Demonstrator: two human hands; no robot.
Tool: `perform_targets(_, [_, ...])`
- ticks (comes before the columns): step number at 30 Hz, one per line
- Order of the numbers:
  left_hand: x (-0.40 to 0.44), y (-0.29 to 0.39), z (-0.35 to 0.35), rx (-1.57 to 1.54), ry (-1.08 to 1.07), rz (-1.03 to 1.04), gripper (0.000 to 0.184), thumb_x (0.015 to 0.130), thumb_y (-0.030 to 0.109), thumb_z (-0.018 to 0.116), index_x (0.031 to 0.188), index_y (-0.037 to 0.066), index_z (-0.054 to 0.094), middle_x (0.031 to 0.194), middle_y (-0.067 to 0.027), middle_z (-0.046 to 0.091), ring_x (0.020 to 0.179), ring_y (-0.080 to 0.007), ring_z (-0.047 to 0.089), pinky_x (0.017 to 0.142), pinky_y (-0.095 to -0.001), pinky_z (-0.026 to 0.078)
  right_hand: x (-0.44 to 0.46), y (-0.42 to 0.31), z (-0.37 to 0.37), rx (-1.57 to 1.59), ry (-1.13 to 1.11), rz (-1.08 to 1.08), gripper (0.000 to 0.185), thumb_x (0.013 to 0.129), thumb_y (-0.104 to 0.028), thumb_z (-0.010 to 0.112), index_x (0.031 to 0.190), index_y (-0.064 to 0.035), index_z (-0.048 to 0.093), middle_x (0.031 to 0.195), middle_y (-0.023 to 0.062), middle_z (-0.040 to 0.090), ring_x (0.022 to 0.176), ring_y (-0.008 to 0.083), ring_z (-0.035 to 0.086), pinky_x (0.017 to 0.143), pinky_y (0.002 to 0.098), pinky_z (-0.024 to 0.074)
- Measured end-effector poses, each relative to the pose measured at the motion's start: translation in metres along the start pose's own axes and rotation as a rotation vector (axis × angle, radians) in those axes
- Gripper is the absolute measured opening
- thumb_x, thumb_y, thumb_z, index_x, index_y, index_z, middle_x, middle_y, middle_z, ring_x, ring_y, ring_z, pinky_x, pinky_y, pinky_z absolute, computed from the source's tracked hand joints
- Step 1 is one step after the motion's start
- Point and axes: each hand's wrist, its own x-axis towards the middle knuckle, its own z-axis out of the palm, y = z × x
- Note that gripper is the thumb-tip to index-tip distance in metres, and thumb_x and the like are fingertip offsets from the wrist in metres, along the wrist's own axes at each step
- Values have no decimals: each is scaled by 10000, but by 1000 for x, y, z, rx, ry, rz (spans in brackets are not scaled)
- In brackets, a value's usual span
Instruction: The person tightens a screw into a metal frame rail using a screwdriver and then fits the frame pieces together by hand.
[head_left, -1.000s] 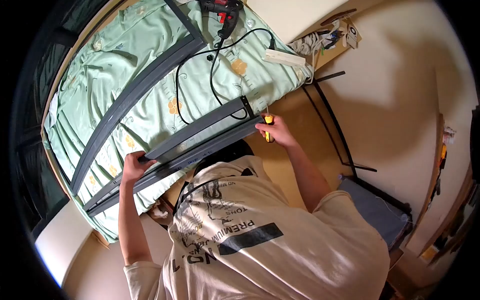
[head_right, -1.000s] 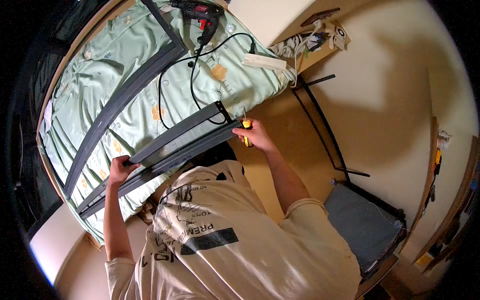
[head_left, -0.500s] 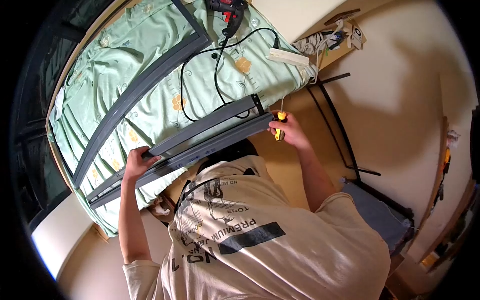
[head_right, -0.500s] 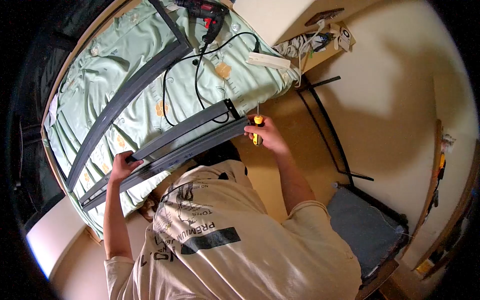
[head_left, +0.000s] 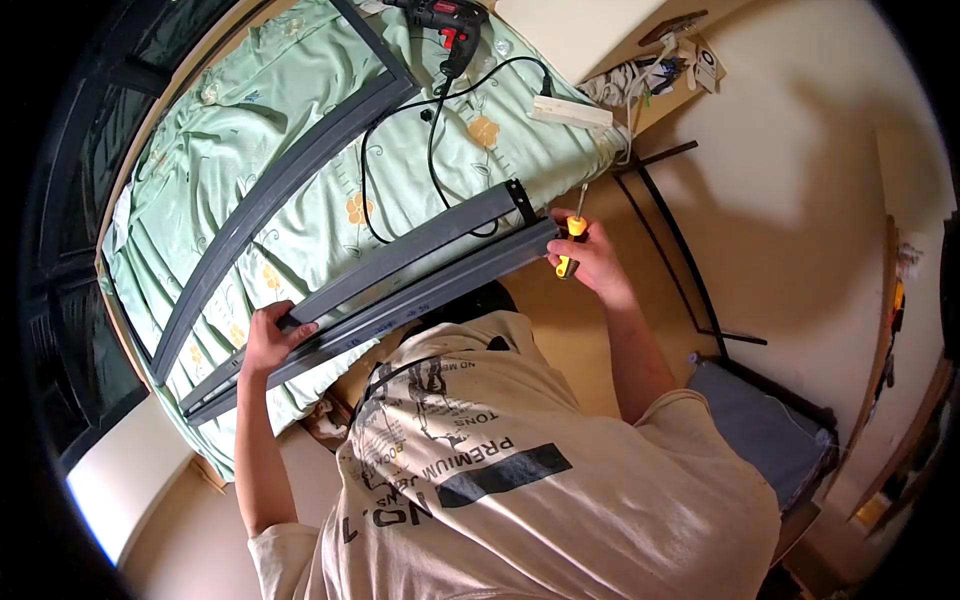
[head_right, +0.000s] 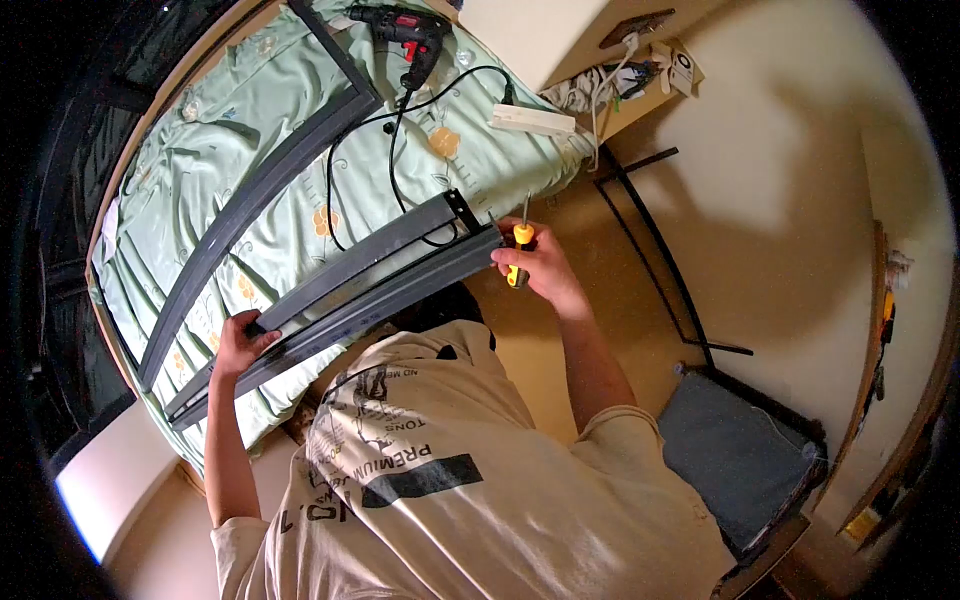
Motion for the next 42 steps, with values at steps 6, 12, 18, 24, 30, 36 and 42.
perform_targets(6, [-6,1,2,16,65,95,448,777,278,895,871,-68,626,717,-166,540,647,-288,438,627,-386,433,-1,-13,19,72,20,-56,445,822,40,795,1231,14,620,894,60,686,708,148,644,624,304,540])
perform_targets(12, [-17,11,6,96,103,135,442,800,300,868,892,-50,616,794,-210,569,718,-412,548,666,-443,469,2,-2,11,146,123,-41,478,850,74,750,1293,-14,595,1020,92,645,800,208,654,658,367,564])
perform_targets(18, [-20,-8,20,123,10,208,601,888,522,746,1136,-13,631,1110,-247,654,1023,-438,632,864,-488,524,-13,-14,37,39,394,84,446,889,29,708,1299,-115,605,1144,63,650,1017,218,655,818,443,573])
perform_targets(24, [-38,-51,9,254,-41,222,925,606,472,937,1340,62,552,1109,-154,695,1009,-386,665,859,-481,525,6,25,-49,-10,242,24,295,1012,-75,632,1296,-111,556,988,-9,545,823,157,532,697,361,466])
perform_targets(30, [-18,-96,3,181,-251,37,642,603,454,930,1084,78,733,910,-130,753,876,-351,708,795,-445,545,17,50,-90,21,90,113,271,1066,-170,575,1330,-126,528,1054,43,583,812,181,550,660,324,455])
perform_targets(36, [-4,-83,28,316,-546,-59,409,714,434,824,986,132,783,964,-97,768,942,-302,717,833,-429,551,27,38,-56,98,171,159,344,1078,-391,534,1357,-190,545,1258,10,611,972,165,573,776,306,490])
perform_targets(42, [-27,-106,76,162,-356,-45,382,796,271,691,1126,86,633,1057,-188,693,1041,-404,651,897,-504,523,25,24,6,-547,230,107,350,1055,-461,512,1192,-176,663,1228,-32,628,975,88,542,784,263,460])
